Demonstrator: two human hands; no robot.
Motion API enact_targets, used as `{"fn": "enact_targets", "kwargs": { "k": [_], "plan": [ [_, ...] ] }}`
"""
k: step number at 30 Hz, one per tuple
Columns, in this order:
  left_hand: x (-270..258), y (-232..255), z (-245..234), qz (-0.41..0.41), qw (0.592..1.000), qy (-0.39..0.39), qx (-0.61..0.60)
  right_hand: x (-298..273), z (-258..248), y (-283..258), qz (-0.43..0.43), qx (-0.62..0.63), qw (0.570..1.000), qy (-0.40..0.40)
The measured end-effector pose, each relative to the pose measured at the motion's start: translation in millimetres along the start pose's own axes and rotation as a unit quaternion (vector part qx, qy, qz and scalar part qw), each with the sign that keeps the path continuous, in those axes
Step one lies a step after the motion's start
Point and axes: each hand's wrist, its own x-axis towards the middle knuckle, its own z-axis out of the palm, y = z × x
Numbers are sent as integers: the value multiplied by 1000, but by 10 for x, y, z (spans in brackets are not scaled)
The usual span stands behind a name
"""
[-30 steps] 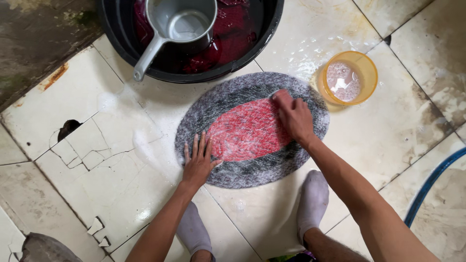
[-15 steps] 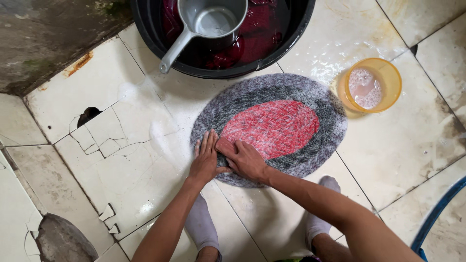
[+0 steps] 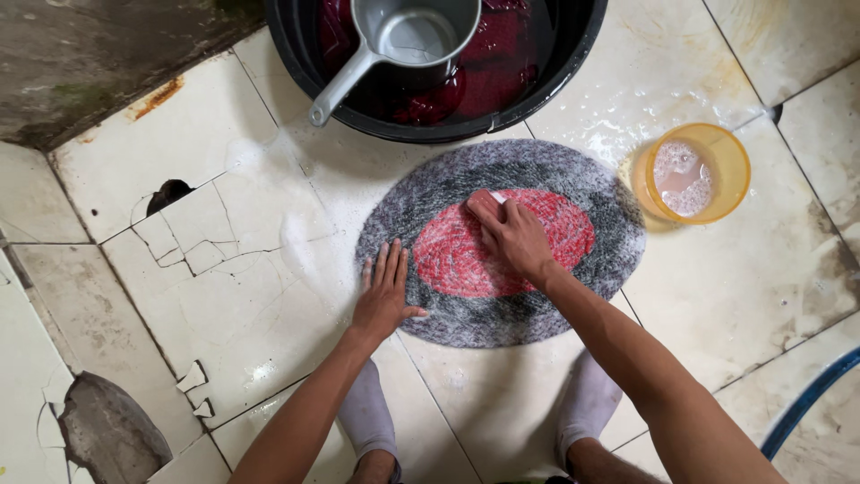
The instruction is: The person washes a mat by applying soap and water, then rubbing the surface with a brush and their hands.
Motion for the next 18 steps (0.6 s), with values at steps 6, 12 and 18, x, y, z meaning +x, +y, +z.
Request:
{"fn": "enact_targets", "kwargs": {
  "k": [6,12,18],
  "plan": [
    [-183,10,106,47,990,134,-24,73,-335,-507,119,113,981,-107],
    [-393,-176,274,118,981,152,-14,-42,-327,-1453,-48,211,972,-93],
    [-411,-261,246,157,967,196,-30,-10,-141,-1429,-72,169,981,-70]
  ]
}}
